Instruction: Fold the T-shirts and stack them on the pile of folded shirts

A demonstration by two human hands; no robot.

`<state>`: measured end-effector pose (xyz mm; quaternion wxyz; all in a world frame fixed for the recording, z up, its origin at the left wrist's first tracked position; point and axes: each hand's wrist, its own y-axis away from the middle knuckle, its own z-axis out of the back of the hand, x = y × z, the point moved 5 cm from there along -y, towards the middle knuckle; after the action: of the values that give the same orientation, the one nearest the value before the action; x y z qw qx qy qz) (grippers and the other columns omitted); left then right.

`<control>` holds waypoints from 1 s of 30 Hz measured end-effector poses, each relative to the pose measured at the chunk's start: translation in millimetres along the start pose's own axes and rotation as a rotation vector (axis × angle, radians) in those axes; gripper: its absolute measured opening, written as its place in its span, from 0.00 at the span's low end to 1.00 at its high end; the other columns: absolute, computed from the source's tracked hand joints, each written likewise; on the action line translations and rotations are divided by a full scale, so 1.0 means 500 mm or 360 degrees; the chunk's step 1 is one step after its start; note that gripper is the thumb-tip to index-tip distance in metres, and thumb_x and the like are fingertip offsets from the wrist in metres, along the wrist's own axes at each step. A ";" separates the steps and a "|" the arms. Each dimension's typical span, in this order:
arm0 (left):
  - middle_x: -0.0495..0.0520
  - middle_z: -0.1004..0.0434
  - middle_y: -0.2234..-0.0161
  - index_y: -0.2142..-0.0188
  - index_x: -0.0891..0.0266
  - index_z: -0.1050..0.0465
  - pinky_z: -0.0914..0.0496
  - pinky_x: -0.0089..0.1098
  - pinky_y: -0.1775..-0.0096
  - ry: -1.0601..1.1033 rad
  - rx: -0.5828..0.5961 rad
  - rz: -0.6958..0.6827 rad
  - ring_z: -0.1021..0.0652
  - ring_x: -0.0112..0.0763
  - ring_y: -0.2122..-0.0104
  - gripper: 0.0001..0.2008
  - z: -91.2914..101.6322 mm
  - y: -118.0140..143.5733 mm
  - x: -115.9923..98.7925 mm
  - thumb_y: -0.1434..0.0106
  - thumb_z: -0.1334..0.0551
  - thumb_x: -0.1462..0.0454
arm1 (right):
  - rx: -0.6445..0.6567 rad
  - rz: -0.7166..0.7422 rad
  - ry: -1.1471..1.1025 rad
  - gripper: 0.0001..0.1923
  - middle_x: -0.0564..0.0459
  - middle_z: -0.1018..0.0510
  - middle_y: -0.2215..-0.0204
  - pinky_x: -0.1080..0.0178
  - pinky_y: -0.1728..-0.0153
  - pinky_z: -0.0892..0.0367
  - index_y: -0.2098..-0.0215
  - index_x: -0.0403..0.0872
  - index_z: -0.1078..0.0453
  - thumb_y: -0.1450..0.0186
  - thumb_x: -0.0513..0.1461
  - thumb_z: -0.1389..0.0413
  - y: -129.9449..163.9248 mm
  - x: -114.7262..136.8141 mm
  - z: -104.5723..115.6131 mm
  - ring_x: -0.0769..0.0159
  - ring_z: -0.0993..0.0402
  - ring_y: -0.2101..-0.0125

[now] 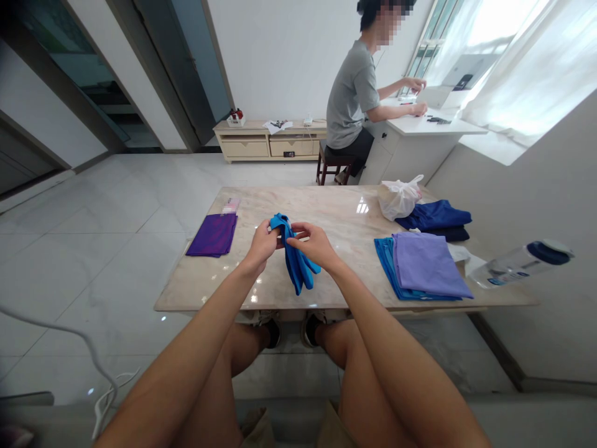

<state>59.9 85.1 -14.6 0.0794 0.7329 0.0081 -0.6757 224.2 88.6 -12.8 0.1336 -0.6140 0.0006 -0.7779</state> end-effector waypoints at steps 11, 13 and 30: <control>0.47 0.23 0.70 0.57 0.58 0.31 0.19 0.33 0.64 0.0037 -0.0008 0.0136 0.18 0.31 0.72 0.03 -0.018 0.026 -0.037 0.29 0.39 0.67 | -0.0202 0.0031 0.0264 0.16 0.48 0.11 0.60 0.56 0.54 0.23 0.53 0.47 0.17 0.33 0.48 0.36 0.003 0.015 0.029 0.57 0.16 0.60; 0.46 0.23 0.71 0.59 0.57 0.32 0.20 0.32 0.64 0.0038 -0.0006 0.0136 0.19 0.30 0.73 0.03 -0.015 0.024 -0.044 0.30 0.39 0.68 | -0.0245 0.0043 0.0329 0.15 0.48 0.12 0.60 0.56 0.54 0.24 0.55 0.47 0.18 0.33 0.48 0.37 0.004 0.019 0.034 0.56 0.17 0.59; 0.48 0.23 0.68 0.62 0.58 0.32 0.24 0.32 0.58 0.0243 -0.0123 -0.0067 0.21 0.30 0.67 0.03 0.013 0.026 -0.073 0.33 0.38 0.67 | 0.0052 0.0078 0.0818 0.09 0.52 0.18 0.69 0.60 0.61 0.34 0.67 0.49 0.24 0.32 0.44 0.39 0.003 -0.007 0.018 0.60 0.25 0.67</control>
<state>52.0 74.9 22.6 0.0926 0.7784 0.0558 -0.6184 233.7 89.2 -14.2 0.1578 -0.3939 0.0367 -0.9048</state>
